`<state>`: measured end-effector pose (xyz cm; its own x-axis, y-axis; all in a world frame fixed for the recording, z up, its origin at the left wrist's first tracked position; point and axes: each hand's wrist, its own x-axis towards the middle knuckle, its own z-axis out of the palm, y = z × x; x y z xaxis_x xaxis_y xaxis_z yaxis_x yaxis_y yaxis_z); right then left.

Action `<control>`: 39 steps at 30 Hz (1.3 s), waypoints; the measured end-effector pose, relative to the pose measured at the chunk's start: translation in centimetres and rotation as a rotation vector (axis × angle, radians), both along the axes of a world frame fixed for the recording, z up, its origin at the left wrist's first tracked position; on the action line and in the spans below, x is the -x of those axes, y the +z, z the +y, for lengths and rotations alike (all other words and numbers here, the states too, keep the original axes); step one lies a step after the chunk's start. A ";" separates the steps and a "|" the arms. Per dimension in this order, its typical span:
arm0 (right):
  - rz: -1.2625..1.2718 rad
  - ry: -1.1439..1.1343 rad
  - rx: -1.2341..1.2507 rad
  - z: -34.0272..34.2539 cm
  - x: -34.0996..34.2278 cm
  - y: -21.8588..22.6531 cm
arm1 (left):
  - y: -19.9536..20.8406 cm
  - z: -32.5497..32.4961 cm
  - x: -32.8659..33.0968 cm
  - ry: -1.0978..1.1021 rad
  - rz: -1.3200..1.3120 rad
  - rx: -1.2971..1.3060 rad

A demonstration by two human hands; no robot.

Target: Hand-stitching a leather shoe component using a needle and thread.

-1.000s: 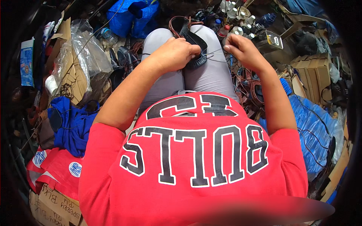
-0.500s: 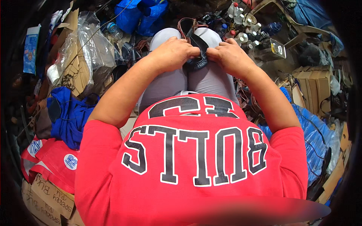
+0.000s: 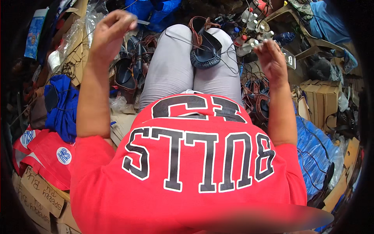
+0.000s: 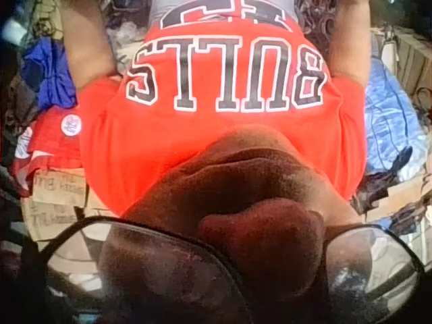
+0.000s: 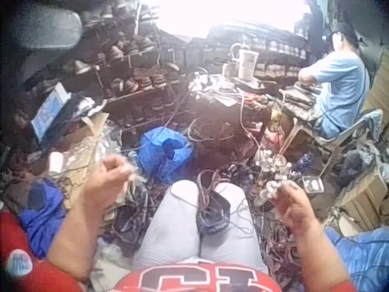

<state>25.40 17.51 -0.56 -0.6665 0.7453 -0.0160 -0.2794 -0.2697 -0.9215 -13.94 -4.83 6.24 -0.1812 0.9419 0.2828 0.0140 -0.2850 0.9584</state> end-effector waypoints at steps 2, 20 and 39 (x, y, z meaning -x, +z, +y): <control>0.388 0.083 0.216 -1.7 4.0 2.0 | 2.4 2.5 -5.0 -0.064 -0.171 -0.131; -1.706 -0.414 -0.516 4.1 -36.0 -0.9 | 14.9 -20.5 26.3 1.149 1.458 0.751; -0.531 0.257 -0.577 -2.0 4.9 0.9 | -4.9 11.3 -12.1 -0.358 0.880 0.290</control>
